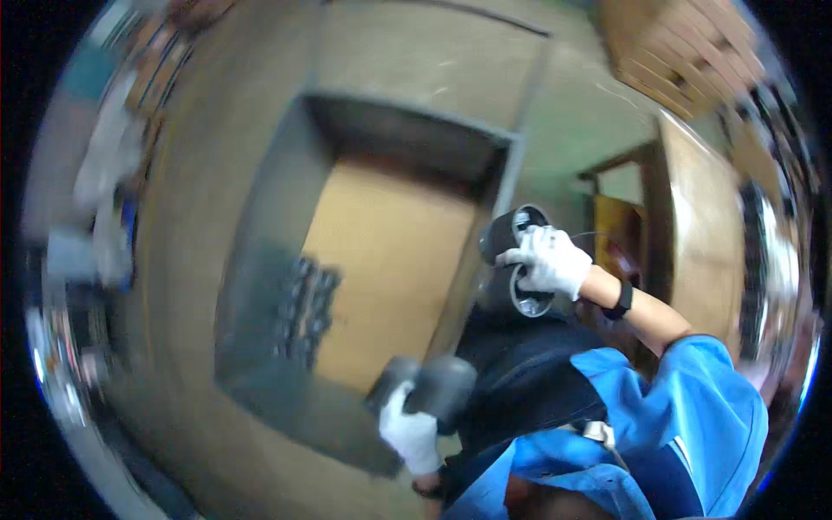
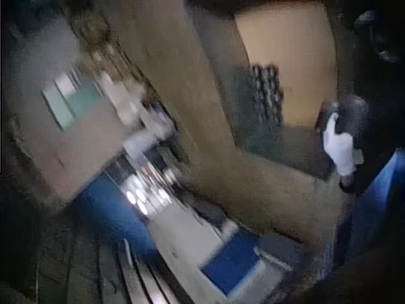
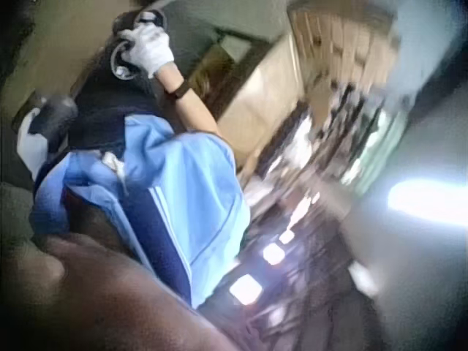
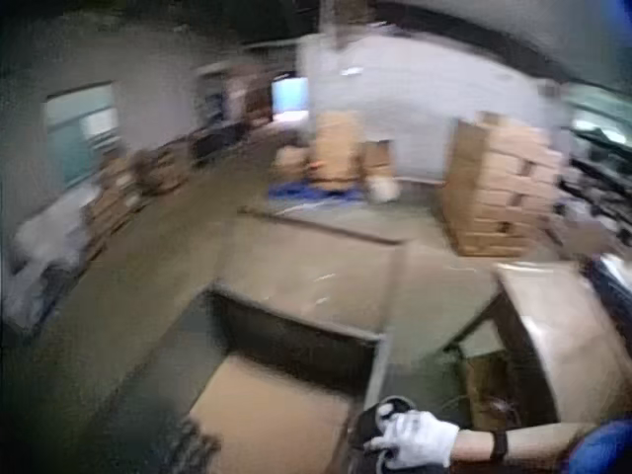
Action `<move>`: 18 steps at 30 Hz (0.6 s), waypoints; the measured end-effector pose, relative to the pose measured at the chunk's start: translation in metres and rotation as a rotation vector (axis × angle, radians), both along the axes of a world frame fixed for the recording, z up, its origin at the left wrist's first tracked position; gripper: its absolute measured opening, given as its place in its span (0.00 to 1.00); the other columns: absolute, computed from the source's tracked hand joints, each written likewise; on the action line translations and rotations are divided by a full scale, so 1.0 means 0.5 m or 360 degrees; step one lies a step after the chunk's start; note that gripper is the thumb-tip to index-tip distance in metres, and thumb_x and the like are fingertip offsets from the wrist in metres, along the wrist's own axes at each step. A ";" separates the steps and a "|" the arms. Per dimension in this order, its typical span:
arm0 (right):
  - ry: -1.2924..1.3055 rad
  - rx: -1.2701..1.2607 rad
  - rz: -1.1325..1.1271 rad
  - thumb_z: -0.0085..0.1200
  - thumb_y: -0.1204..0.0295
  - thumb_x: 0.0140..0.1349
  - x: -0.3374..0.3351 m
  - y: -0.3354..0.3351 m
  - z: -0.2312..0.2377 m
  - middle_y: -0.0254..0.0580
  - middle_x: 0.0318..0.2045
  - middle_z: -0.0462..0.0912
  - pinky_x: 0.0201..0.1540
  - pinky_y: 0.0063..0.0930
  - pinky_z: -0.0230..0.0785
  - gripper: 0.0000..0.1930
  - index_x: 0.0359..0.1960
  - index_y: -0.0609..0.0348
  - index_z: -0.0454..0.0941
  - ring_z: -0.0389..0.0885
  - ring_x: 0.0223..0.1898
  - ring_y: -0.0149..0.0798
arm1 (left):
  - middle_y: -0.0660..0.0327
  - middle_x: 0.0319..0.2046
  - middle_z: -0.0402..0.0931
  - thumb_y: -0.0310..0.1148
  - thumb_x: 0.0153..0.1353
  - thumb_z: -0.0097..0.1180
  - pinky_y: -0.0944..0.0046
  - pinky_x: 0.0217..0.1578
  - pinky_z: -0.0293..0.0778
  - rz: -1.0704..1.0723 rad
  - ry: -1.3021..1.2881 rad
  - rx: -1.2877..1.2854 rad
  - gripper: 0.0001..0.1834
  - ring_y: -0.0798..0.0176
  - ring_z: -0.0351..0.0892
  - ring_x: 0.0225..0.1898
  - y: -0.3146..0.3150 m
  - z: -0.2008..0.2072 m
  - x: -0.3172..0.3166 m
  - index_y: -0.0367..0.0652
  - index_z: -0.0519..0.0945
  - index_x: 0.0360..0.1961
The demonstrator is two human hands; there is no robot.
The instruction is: The person picks up a piston from a bin, applies a liquid to its surface using a brush, and places it onto a table, repeating this for several pistons.
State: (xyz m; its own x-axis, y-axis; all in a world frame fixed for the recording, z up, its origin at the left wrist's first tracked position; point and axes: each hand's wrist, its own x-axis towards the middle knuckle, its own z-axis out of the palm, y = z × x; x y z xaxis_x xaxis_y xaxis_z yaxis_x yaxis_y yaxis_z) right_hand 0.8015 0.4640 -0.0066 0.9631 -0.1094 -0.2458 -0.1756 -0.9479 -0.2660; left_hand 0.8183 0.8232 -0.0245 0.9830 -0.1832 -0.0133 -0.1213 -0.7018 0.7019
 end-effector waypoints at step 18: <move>-0.0014 -0.0109 -0.2532 0.58 0.64 0.47 -0.840 -0.410 0.101 0.48 0.42 0.85 0.49 0.43 0.76 0.24 0.51 0.34 0.82 0.83 0.45 0.51 | 0.51 0.34 0.83 0.34 0.49 0.63 0.54 0.42 0.77 -0.1670 -0.0263 0.0441 0.15 0.47 0.81 0.36 -0.600 0.150 -0.029 0.41 0.86 0.38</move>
